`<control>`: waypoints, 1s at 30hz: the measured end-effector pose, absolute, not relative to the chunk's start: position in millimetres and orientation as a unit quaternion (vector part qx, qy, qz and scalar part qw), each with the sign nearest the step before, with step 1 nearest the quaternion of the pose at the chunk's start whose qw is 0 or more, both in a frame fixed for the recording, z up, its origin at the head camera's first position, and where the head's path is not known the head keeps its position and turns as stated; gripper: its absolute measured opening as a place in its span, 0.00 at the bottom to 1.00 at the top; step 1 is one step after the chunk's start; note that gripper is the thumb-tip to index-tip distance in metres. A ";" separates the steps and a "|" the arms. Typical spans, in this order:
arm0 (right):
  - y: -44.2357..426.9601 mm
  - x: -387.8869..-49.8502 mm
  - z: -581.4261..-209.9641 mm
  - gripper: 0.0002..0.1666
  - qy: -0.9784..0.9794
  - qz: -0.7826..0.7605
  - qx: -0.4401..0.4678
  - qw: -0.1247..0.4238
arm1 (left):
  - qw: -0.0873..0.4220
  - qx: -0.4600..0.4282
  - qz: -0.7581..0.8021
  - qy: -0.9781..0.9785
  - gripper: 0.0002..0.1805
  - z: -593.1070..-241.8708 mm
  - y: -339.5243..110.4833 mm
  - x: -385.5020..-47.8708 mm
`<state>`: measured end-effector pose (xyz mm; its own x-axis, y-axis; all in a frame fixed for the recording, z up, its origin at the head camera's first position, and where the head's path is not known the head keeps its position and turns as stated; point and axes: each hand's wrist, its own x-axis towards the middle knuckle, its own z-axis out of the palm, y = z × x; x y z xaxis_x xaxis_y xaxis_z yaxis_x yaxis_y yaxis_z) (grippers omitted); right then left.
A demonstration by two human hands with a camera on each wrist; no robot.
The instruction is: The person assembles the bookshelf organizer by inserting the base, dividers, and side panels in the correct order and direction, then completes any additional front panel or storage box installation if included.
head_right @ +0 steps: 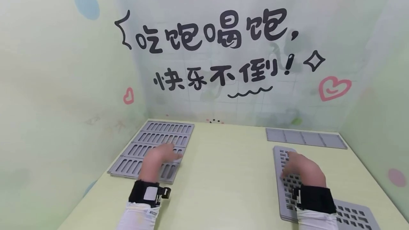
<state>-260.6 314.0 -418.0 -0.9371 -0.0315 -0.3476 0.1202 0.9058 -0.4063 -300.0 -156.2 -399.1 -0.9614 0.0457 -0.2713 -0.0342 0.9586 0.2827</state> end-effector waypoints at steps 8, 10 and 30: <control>307.8 -261.2 -435.7 0.26 0.958 -0.185 0.026 0.218 | 0.125 -0.006 0.149 0.981 0.33 -407.8 -171.9 -303.1; 309.0 -260.4 -435.9 0.26 0.959 -0.181 0.029 0.218 | 0.131 0.002 0.136 0.982 0.23 -409.8 -170.5 -303.6; 314.9 -262.6 -430.6 0.29 0.960 -0.181 0.029 0.212 | 0.164 0.112 0.117 0.973 0.15 -406.1 -140.6 -307.1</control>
